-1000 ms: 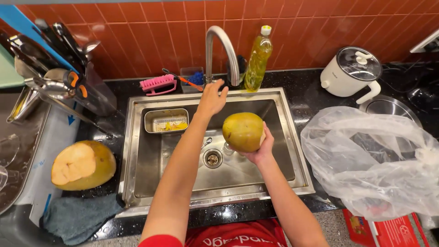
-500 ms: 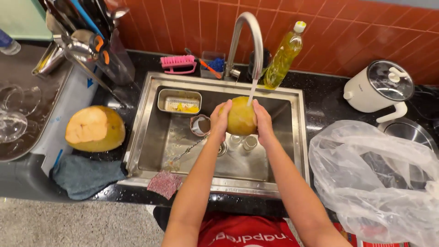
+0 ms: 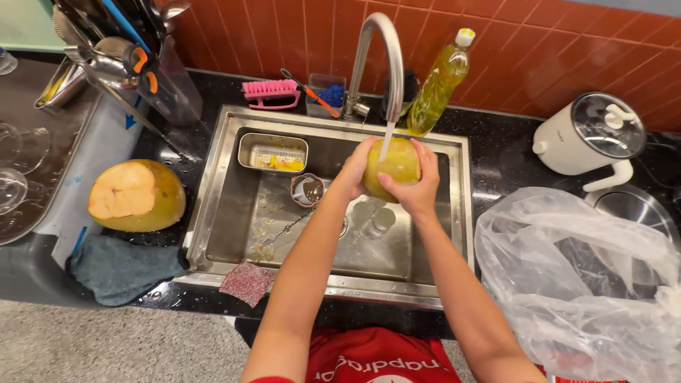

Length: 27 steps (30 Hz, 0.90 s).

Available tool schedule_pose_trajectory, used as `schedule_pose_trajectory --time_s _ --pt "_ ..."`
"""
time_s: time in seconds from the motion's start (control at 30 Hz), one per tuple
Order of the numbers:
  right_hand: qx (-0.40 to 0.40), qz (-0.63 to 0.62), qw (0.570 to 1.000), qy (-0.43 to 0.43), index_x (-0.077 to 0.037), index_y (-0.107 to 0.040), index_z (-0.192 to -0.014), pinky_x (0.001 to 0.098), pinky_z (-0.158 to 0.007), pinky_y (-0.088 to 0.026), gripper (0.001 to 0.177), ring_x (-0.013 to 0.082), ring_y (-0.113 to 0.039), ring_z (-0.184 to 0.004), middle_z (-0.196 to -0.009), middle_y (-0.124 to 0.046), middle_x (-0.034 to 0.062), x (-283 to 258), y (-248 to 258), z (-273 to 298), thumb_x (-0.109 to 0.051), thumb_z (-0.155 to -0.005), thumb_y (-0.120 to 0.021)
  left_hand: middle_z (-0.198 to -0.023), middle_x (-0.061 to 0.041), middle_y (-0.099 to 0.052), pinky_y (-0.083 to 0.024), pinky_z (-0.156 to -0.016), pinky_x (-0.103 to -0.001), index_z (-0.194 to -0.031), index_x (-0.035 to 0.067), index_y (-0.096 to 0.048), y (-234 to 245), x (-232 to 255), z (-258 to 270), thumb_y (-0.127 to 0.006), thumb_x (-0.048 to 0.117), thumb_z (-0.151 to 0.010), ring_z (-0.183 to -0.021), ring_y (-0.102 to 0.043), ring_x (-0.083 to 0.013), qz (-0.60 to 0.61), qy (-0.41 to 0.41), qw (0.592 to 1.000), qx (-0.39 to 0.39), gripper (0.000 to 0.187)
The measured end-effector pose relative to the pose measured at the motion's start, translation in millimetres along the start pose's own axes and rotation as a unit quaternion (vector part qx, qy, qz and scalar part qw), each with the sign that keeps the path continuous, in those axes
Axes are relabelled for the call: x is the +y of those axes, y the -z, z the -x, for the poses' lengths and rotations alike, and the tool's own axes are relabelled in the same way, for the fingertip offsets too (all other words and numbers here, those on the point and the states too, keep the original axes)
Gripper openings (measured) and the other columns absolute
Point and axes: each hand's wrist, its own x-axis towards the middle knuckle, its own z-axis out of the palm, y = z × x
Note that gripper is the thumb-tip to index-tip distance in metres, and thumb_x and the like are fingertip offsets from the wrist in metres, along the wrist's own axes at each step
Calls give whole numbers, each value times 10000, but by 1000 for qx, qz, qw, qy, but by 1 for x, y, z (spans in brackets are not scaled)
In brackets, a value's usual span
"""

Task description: Wash coconuts in a sink and place them on a counter.

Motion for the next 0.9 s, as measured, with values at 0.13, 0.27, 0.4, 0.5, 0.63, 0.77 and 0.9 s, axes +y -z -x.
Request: schedule_pose_trajectory --time_s 0.13,0.27,0.4,0.5,0.63,0.77,0.9 --pt "-26 75 990 117 -49 -581 -1417 409 -1136 -488 917 326 -574 -1329 -1437 -545 206 -14 25 -5 -337 -629 -952 -1139 -85 -710 -549 -821 -510 -1219 171 -653 -28 33 32 -562 585 -875 -991 -683 -287 55 131 987 -77 545" --pt "-38 -1 994 105 -66 -509 -1466 414 -1150 -450 888 338 -547 -1341 -1457 -526 208 6 28 -4 -373 -714 -871 -1150 -105 -712 -530 -809 -522 -1218 189 -659 -39 18 32 -590 589 -810 -988 -676 -310 -30 134 990 -36 576" --pt "-38 -268 945 -184 -87 -440 -1530 381 -1105 -455 701 258 -569 -1300 -1443 -561 137 37 14 -1 -372 -937 -683 -1263 -166 -693 -534 -985 -414 -1315 87 -655 -29 -11 36 -786 454 -846 -1146 -673 -298 -220 -200 951 87 609" --pt "-80 -356 849 -381 -94 -489 -1437 392 -986 -517 600 226 -625 -1167 -1314 -619 99 6 8 -32 -387 -931 -626 -1298 -185 -640 -517 -1021 -416 -1356 57 -627 -40 4 77 -808 414 -837 -1191 -641 -321 -341 -371 849 155 655" --pt "-110 -362 819 -431 -88 -567 -1355 379 -903 -552 541 206 -663 -1057 -1210 -668 78 34 -23 -36 -387 -912 -649 -1331 -194 -612 -504 -1063 -417 -1394 38 -603 -17 2 79 -805 382 -861 -1234 -620 -343 -363 -453 795 174 665" --pt "-106 -286 911 -278 -36 -637 -1318 338 -929 -534 508 191 -652 -1061 -1190 -693 86 25 -36 -27 -296 -896 -746 -1293 -145 -641 -526 -1007 -393 -1382 55 -600 -12 18 78 -825 430 -812 -1193 -654 -296 -262 -306 893 199 719" --pt "-84 -88 990 -66 -14 -624 -1330 360 -1020 -523 617 235 -652 -1152 -1265 -677 133 -12 -30 -9 -261 -810 -845 -1261 -113 -685 -560 -909 -398 -1334 77 -643 -3 19 69 -788 531 -782 -1108 -680 -258 -11 -40 988 147 729"
